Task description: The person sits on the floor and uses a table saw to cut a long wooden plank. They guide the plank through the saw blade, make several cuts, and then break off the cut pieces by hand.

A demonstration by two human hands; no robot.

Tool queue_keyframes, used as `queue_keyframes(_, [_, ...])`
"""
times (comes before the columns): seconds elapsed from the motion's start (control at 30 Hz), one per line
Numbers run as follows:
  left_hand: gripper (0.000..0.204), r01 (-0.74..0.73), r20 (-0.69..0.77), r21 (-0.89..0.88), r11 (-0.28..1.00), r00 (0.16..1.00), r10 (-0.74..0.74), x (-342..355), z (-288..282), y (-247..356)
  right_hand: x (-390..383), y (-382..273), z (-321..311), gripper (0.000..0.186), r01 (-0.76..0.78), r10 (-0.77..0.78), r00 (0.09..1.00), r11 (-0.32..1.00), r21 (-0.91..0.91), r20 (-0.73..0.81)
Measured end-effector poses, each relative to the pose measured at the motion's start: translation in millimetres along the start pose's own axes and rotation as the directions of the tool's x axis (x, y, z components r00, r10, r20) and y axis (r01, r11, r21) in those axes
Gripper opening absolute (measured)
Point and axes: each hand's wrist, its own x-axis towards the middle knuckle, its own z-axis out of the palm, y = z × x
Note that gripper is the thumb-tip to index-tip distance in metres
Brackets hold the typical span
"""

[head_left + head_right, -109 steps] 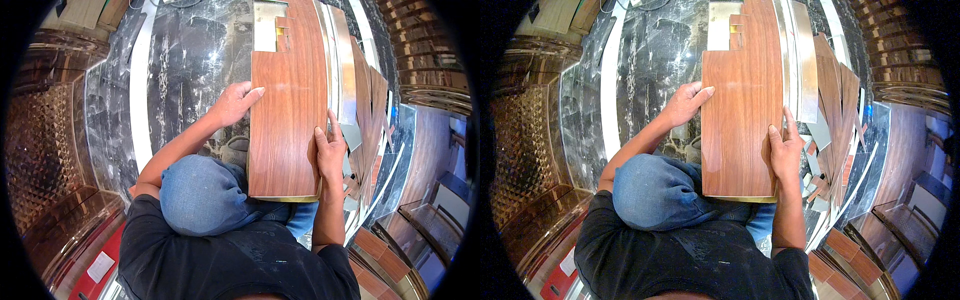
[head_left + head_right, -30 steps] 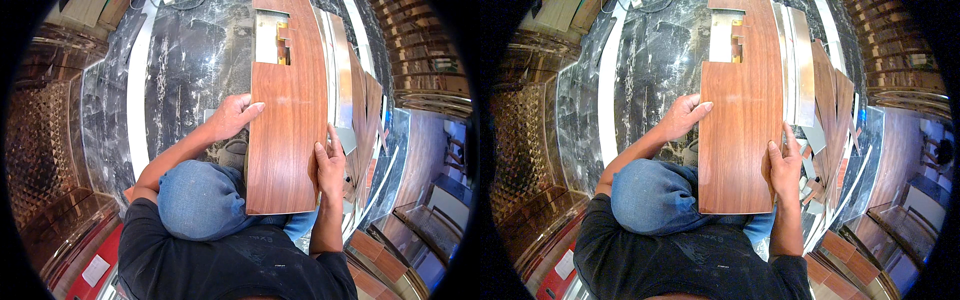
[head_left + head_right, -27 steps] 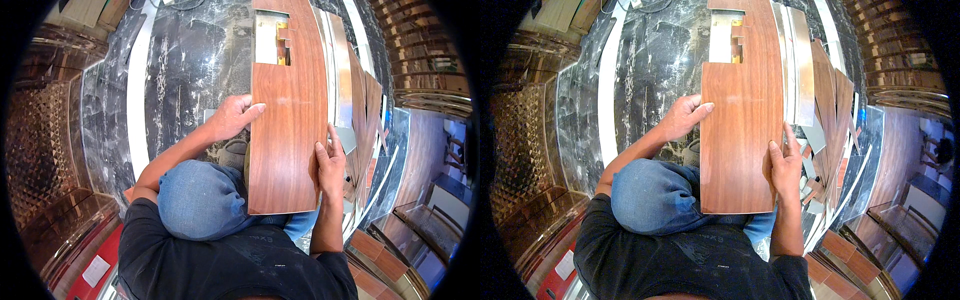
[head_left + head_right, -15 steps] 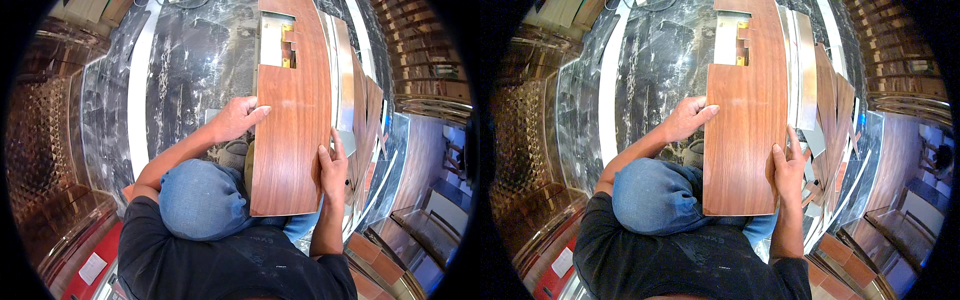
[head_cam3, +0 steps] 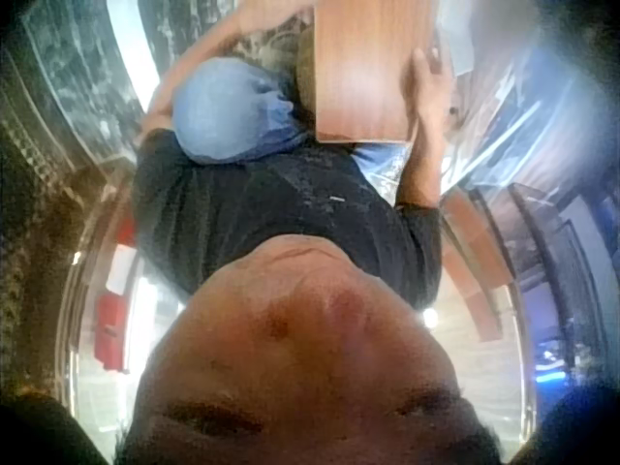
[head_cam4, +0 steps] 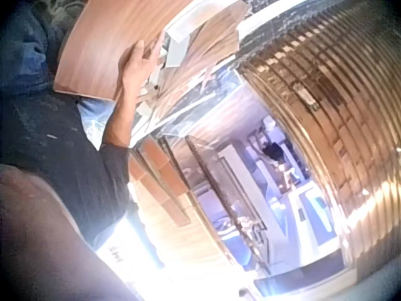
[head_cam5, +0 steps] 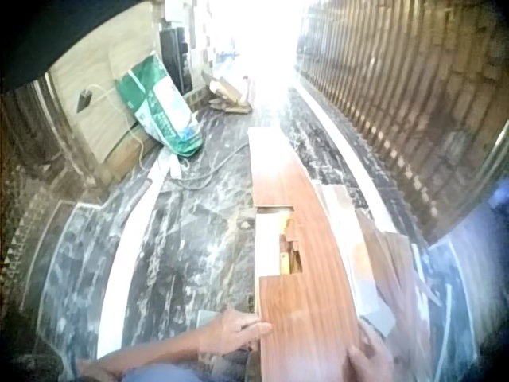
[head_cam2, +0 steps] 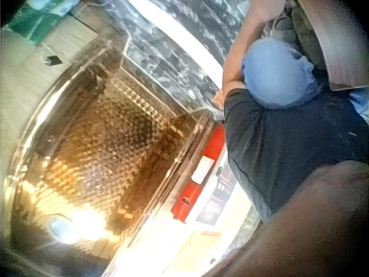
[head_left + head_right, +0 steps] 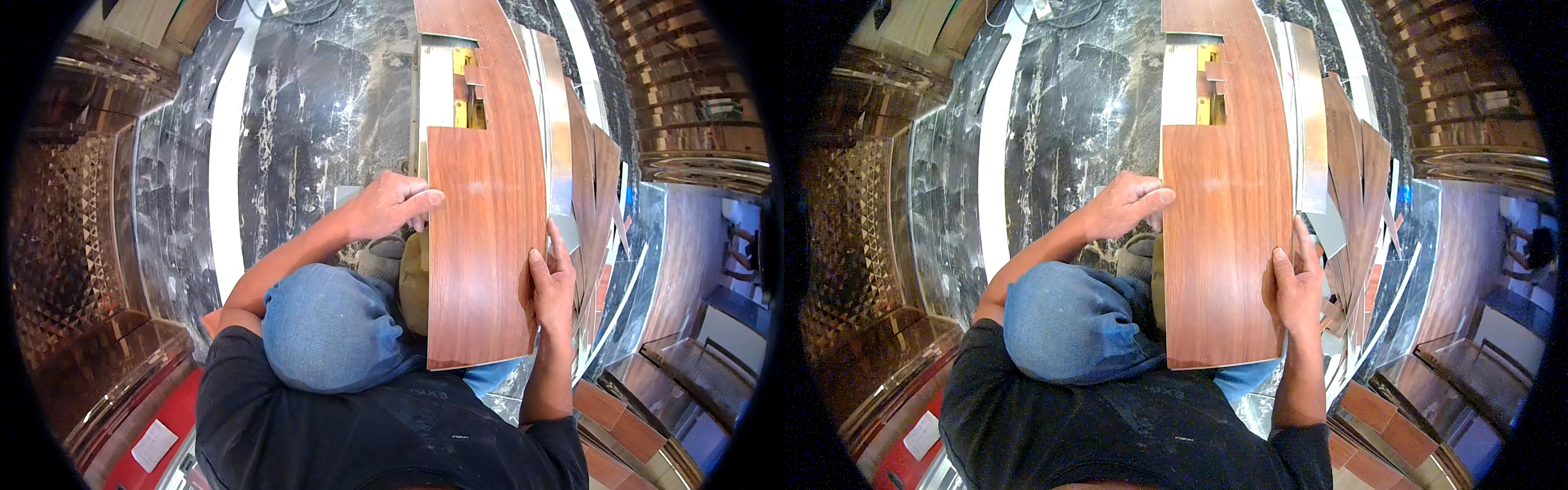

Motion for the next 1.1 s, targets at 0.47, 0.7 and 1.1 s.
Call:
queue_keyframes(0.47, [0.042, -0.080, -0.347, -0.106, 0.991, 0.937, 0.039, 2, -9, -11, -30, -4, -14, 0.056, -0.022, 0.023, 1.000, 0.999, -0.043, 0.014])
queue_keyframes(0.7, [0.039, -0.021, -0.472, -0.010, 1.000, 0.882, 0.014, 5, -27, -1, -48, -5, -24, 0.055, -0.075, 0.074, 0.997, 0.996, -0.047, -0.024])
queue_keyframes(1.1, [0.078, -0.027, -0.543, -0.460, 0.887, 0.799, -0.258, 214, -181, -33, -18, -18, -104, 0.051, -0.066, 0.060, 0.998, 0.961, -0.270, -0.031])
